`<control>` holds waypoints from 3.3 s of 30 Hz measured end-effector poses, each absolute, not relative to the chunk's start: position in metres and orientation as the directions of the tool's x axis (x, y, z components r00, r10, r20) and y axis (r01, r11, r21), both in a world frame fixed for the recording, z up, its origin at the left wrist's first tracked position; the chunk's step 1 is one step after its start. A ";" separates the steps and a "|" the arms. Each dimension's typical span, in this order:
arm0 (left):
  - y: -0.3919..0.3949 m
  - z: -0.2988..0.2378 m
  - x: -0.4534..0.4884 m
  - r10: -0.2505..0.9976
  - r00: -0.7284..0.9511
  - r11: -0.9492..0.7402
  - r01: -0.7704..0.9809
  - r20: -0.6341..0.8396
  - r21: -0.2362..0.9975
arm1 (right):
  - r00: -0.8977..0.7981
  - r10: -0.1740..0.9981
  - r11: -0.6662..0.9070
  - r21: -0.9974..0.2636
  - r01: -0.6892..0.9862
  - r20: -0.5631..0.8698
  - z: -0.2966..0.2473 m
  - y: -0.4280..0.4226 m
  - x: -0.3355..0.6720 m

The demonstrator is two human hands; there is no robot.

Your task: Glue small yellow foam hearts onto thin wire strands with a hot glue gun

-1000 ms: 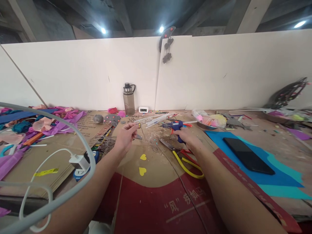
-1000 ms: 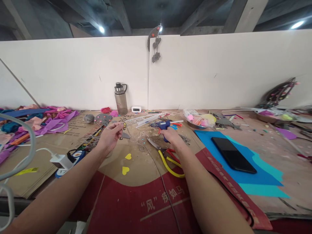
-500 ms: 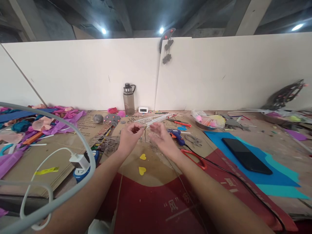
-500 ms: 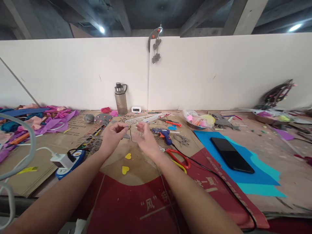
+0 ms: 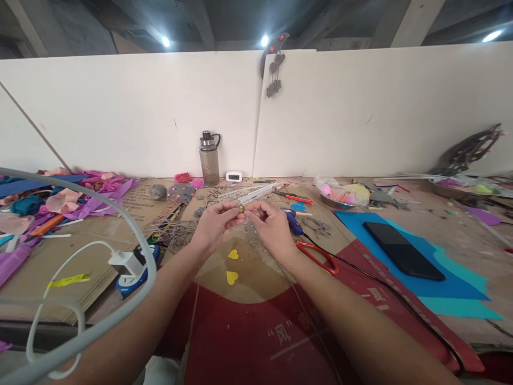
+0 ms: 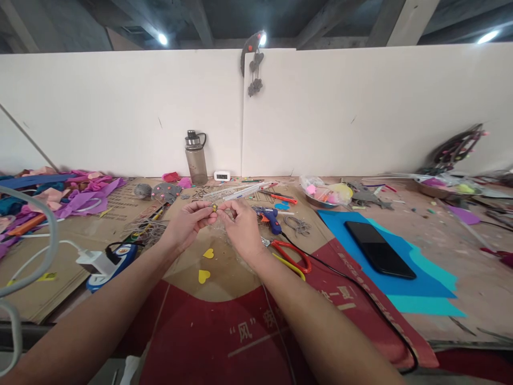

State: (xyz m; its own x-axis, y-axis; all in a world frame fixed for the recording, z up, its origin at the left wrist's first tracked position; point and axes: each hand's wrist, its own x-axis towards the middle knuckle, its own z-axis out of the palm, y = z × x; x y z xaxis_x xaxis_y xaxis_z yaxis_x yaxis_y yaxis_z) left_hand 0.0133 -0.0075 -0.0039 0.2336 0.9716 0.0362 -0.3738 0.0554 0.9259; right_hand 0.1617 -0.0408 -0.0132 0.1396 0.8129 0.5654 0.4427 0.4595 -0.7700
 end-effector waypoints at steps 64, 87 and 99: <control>-0.014 0.000 0.014 0.960 0.238 -0.128 -0.085 0.145 0.988 | -0.021 0.733 0.522 -0.542 0.659 0.680 -0.013 -0.051 0.165; -0.013 -0.017 0.022 0.934 0.147 -0.298 -0.187 0.327 0.936 | 0.155 0.939 0.293 -0.950 0.105 0.307 -0.011 -0.050 0.148; -0.019 -0.013 0.024 0.948 0.206 -0.182 -0.280 0.244 0.943 | 0.217 0.967 0.152 -0.986 -0.075 0.132 -0.011 -0.050 0.149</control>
